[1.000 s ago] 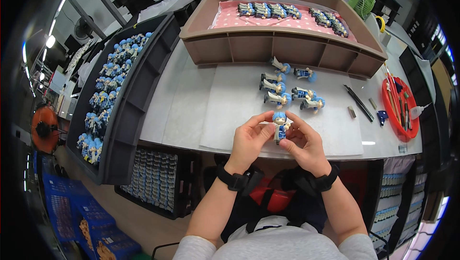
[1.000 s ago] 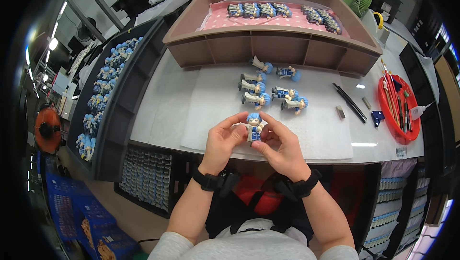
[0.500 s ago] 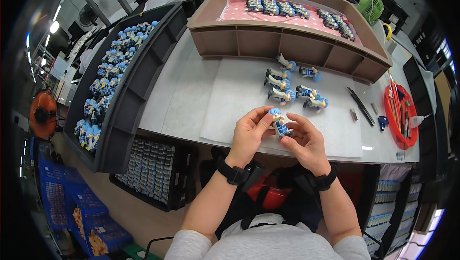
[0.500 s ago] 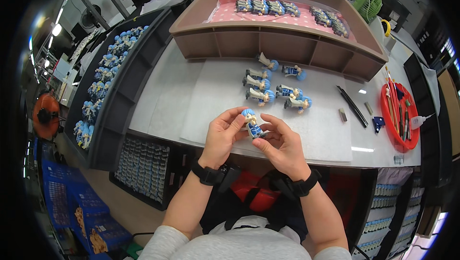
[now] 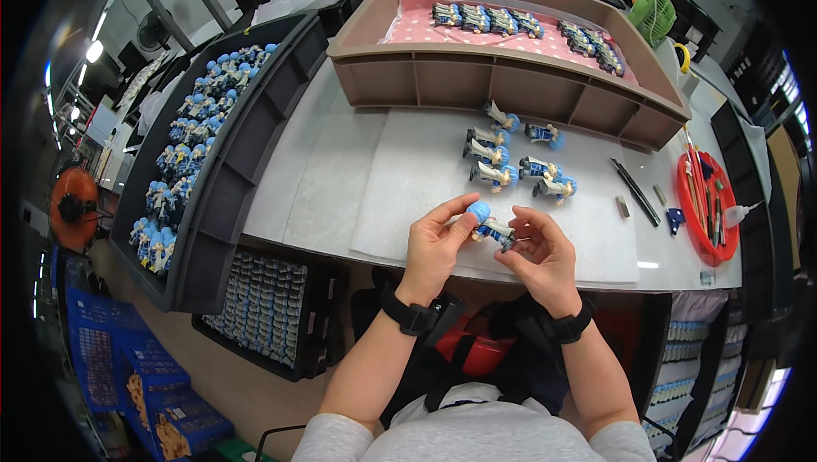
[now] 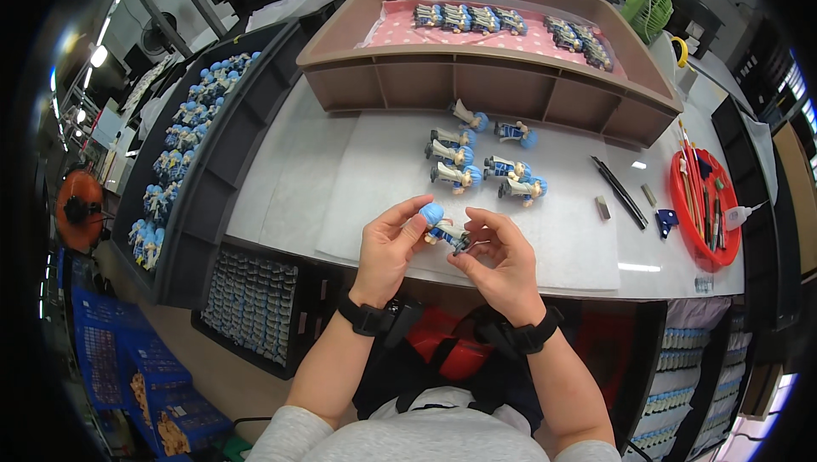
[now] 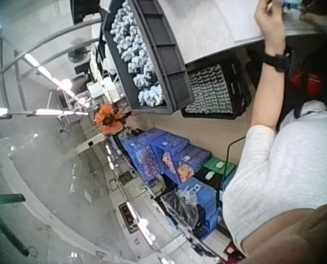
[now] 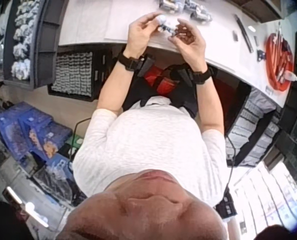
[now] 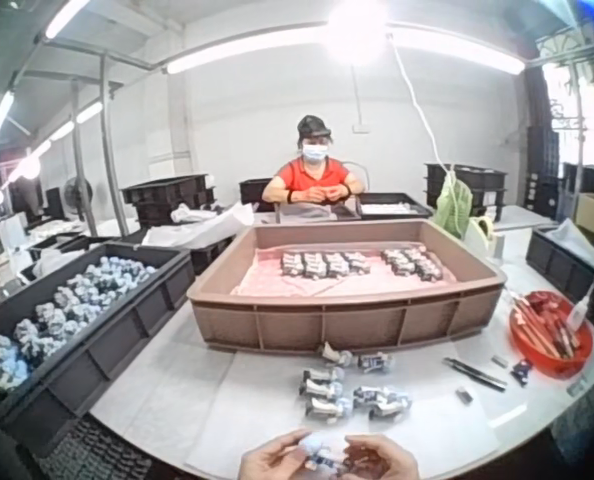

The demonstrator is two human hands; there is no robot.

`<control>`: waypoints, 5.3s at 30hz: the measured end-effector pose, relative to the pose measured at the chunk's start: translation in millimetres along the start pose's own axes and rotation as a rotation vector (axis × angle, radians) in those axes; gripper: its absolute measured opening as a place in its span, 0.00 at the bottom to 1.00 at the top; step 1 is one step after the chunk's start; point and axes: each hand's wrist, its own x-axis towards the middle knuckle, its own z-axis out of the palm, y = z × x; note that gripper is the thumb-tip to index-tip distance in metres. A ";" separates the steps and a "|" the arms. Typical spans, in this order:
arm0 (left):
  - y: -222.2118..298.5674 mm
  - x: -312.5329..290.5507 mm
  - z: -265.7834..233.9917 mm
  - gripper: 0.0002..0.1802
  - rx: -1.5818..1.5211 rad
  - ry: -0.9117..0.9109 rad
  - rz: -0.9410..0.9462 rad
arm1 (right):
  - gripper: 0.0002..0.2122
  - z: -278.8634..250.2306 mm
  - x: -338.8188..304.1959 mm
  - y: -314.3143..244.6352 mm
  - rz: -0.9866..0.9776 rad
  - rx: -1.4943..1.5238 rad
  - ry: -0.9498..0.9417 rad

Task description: The person assembles small blue and white figurines by hand at a workstation. They pick up individual components from a tray, fit them together, and place the completed figures into a compartmentalized box. The process is repeated for multiple units throughout the clip.

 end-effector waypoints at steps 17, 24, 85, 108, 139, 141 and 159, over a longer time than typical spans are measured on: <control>1.5 2.7 4.7 0.13 0.147 -0.107 0.006 | 0.20 -1.6 -1.6 -0.9 -0.044 0.122 0.018; 0.8 2.1 3.1 0.14 0.158 -0.101 0.016 | 0.19 -1.3 -1.2 -2.0 -0.027 0.124 0.010; -41.5 -4.9 81.9 0.11 1.525 0.163 0.650 | 0.11 -630.6 -345.0 118.3 0.637 -1.141 1.496; -43.1 -2.1 77.1 0.10 1.553 0.185 0.701 | 0.25 -425.8 -287.7 34.3 0.829 -0.650 0.258; -41.0 -5.1 79.5 0.08 1.489 0.171 0.721 | 0.29 -494.4 -303.5 62.4 1.013 -0.917 0.797; -40.1 -5.1 78.2 0.09 1.505 0.180 0.705 | 0.29 -502.9 -303.4 62.8 1.079 -0.888 0.766; -40.8 -3.4 81.4 0.08 1.511 0.169 0.720 | 0.19 -550.8 -304.8 65.0 0.873 -1.143 0.992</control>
